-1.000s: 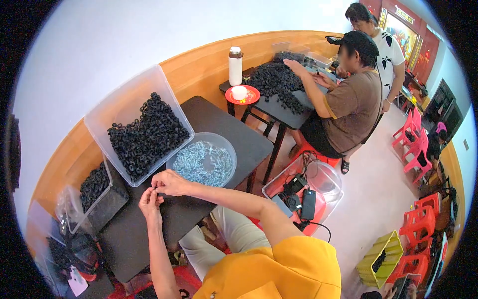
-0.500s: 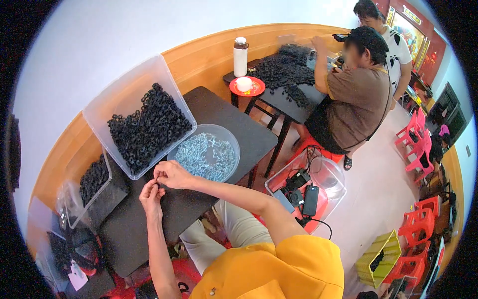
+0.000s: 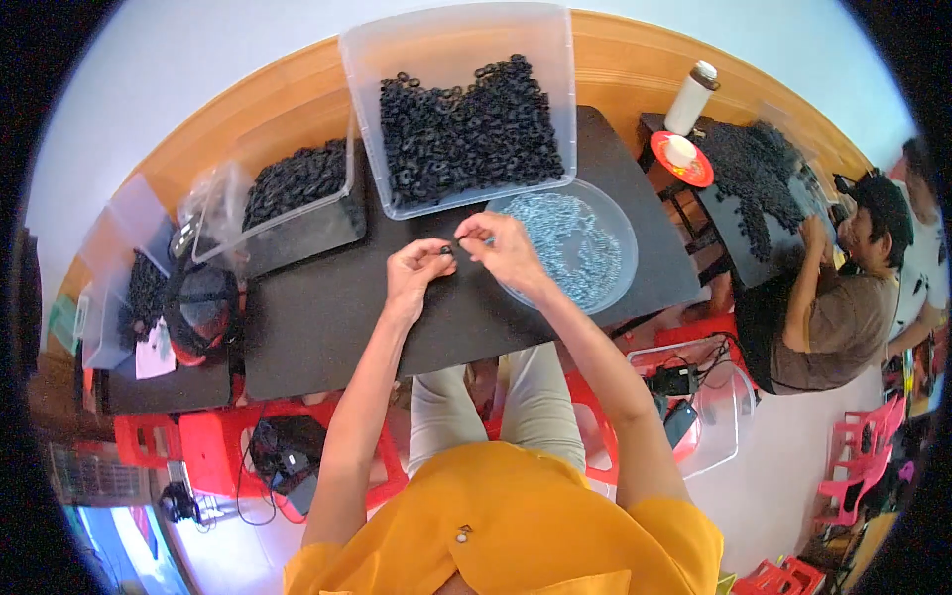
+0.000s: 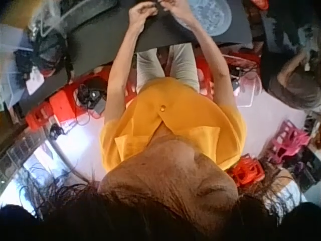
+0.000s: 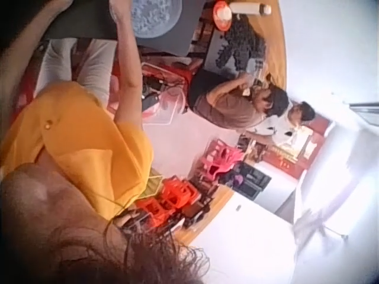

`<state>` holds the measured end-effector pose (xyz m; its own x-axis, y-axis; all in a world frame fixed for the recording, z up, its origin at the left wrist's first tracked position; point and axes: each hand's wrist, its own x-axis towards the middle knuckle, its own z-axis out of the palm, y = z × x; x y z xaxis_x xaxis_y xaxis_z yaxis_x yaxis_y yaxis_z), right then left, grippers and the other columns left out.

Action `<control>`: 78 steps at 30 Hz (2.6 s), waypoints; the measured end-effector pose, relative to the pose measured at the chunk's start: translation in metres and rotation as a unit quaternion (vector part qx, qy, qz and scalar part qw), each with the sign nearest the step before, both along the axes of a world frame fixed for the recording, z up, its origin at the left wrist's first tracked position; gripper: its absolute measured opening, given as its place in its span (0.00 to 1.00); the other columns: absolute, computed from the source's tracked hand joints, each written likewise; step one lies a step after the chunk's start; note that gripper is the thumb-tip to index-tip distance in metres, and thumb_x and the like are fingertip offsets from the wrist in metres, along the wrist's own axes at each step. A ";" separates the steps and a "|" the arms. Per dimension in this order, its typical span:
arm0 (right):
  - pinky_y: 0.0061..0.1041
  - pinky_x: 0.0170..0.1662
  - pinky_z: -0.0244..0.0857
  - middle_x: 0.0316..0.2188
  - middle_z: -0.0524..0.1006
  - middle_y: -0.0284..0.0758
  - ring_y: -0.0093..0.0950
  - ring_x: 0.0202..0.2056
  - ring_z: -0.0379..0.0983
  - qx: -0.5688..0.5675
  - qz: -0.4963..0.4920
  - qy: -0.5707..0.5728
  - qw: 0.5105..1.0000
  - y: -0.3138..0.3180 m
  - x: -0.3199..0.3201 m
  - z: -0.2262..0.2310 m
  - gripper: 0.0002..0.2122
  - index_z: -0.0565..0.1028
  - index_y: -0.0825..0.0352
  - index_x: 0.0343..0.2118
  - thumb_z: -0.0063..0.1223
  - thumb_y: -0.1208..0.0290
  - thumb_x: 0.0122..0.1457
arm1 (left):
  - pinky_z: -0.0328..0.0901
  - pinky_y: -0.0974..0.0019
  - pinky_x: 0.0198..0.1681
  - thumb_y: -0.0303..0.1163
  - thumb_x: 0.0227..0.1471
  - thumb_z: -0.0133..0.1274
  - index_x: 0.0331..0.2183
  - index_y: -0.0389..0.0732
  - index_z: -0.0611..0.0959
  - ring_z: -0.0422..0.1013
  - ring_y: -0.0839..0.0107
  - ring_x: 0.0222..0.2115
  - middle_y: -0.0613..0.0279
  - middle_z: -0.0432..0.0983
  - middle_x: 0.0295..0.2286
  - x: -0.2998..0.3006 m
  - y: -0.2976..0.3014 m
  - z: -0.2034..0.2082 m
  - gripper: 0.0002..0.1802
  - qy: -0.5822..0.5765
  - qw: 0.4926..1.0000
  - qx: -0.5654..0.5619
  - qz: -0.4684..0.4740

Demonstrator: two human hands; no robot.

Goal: The recorder is assembling small black plastic components by inserting clear plastic pieces into them.

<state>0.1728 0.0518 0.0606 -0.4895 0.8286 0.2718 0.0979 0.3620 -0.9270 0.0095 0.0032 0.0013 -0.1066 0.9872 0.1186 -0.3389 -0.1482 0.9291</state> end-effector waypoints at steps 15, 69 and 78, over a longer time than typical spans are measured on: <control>0.19 0.28 0.68 0.26 0.75 0.34 0.20 0.26 0.72 -0.005 -0.005 -0.086 0.996 -0.006 -0.007 0.000 0.06 0.74 0.72 0.31 0.51 0.80 0.49 | 0.68 0.76 0.30 0.21 0.44 0.55 0.34 0.33 0.79 0.72 0.78 0.24 0.62 0.76 0.24 -0.003 -0.005 0.001 0.10 0.016 1.000 0.003 -0.012; 0.35 0.34 0.65 0.31 0.65 0.43 0.40 0.35 0.65 0.313 -0.097 -0.256 0.909 -0.039 -0.043 -0.015 0.11 0.66 0.72 0.27 0.50 0.83 0.36 | 0.59 0.79 0.21 0.18 0.43 0.52 0.30 0.31 0.79 0.64 0.83 0.19 0.67 0.73 0.22 -0.005 -0.011 -0.002 0.07 0.119 0.986 -0.033 0.111; 0.30 0.31 0.66 0.30 0.63 0.41 0.38 0.34 0.63 0.364 -0.140 -0.219 0.894 -0.039 -0.052 -0.029 0.11 0.66 0.71 0.27 0.49 0.82 0.37 | 0.62 0.79 0.27 0.19 0.43 0.54 0.30 0.32 0.79 0.67 0.82 0.23 0.67 0.74 0.24 -0.008 -0.010 -0.004 0.06 0.077 0.989 -0.042 0.122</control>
<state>0.1207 0.0132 0.0314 -0.4815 0.6165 0.6229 0.5755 0.7585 -0.3058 0.0012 -0.0069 -0.0026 -0.3294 0.9415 0.0713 -0.1555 -0.1286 0.9794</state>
